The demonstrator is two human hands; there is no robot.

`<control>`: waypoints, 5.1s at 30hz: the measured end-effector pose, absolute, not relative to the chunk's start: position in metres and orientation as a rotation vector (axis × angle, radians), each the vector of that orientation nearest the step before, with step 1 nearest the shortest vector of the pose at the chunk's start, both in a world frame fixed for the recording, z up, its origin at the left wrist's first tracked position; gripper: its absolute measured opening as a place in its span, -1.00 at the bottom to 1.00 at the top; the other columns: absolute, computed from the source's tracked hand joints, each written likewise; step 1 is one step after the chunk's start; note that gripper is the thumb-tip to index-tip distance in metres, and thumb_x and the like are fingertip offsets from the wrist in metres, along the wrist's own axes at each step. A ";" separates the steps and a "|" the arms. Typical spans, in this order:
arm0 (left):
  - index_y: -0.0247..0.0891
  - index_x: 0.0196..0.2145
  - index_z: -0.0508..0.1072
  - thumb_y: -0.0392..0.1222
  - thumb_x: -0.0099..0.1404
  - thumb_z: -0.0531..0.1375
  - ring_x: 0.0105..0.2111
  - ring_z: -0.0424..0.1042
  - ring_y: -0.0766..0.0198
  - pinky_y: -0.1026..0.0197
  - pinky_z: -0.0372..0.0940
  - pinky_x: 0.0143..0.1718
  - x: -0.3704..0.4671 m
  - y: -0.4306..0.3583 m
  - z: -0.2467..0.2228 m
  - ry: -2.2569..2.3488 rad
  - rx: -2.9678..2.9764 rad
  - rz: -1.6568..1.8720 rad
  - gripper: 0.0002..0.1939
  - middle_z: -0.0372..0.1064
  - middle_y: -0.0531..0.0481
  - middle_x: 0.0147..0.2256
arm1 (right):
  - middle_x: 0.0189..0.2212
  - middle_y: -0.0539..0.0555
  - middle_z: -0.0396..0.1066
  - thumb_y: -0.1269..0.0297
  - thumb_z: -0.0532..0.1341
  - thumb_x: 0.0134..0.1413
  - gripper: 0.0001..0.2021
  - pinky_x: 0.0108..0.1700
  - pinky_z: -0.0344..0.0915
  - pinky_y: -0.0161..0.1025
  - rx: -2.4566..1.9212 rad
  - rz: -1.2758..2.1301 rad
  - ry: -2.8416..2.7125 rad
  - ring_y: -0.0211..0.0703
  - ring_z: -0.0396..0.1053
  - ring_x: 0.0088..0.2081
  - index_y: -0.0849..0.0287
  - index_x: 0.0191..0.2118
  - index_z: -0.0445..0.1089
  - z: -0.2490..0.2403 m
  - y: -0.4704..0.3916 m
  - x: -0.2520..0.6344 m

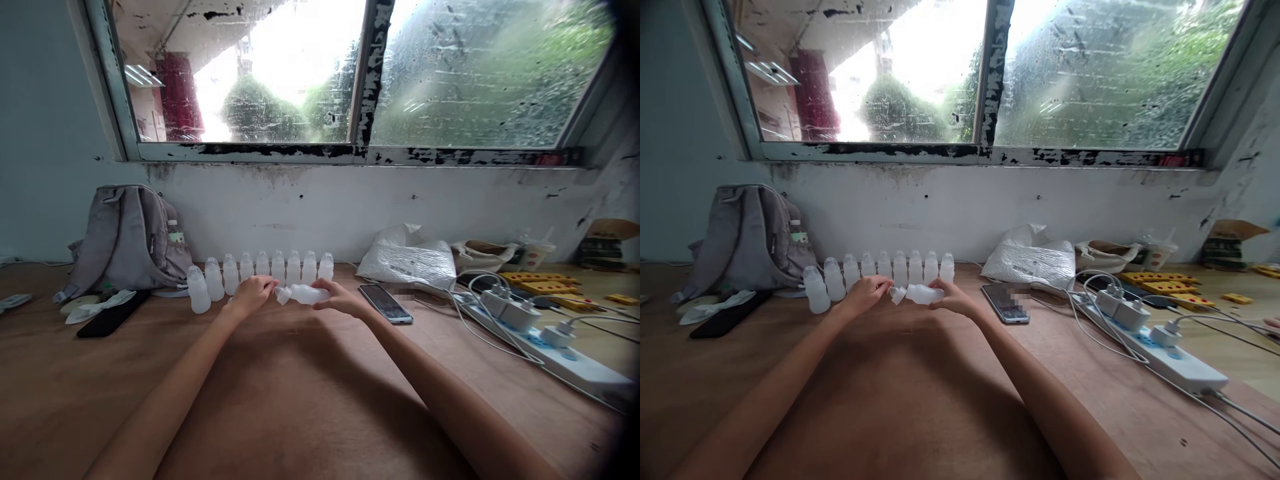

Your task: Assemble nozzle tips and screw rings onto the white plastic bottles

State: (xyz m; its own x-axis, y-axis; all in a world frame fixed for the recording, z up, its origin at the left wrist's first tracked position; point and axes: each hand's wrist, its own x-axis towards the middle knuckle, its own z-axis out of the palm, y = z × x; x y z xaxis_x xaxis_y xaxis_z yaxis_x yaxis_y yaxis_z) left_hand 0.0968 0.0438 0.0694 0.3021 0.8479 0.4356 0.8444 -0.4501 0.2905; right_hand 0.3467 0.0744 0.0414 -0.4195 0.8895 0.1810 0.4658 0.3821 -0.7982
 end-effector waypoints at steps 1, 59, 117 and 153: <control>-0.22 -0.50 0.39 -0.04 0.27 -0.11 -0.46 0.32 0.27 0.31 0.06 -0.50 0.097 0.044 0.069 1.655 2.533 0.844 -0.62 0.37 -0.01 -0.47 | -0.30 0.01 0.32 0.26 0.31 -0.35 -0.54 -0.28 0.20 -0.27 -1.153 0.875 -2.022 -0.13 0.27 -0.27 0.14 -0.18 0.27 0.040 0.076 0.348; -0.26 -0.32 0.44 -0.23 0.16 0.06 -0.32 0.39 0.30 0.30 0.25 -0.24 0.118 0.054 0.005 1.392 2.321 1.080 -0.82 0.44 -0.01 -0.33 | -0.19 0.16 0.29 0.13 0.09 0.01 -0.57 -0.12 0.20 -0.16 -0.967 0.074 -2.156 -0.09 0.27 -0.16 0.17 -0.01 0.08 -0.016 0.063 0.314; -0.26 -0.24 0.37 -0.28 0.01 0.16 -0.13 0.29 -0.03 0.13 0.21 -0.24 0.041 0.061 0.072 2.100 2.271 0.092 -0.71 0.32 -0.21 -0.15 | 0.01 0.21 0.15 0.14 0.09 -0.04 -0.50 -0.04 -0.02 0.04 -1.649 -0.451 -1.912 0.18 -0.02 0.05 0.12 0.06 0.11 0.064 0.119 0.356; -0.28 -0.23 0.34 0.01 0.07 0.15 -0.37 0.38 0.22 0.26 0.30 -0.46 0.103 0.030 0.086 1.006 1.593 1.304 -0.64 0.35 -0.07 -0.32 | -0.40 0.01 0.32 -0.01 0.25 -0.27 -0.53 -0.40 0.14 -0.34 -1.113 0.875 -2.387 -0.19 0.25 -0.37 0.22 -0.23 0.34 0.102 0.041 0.300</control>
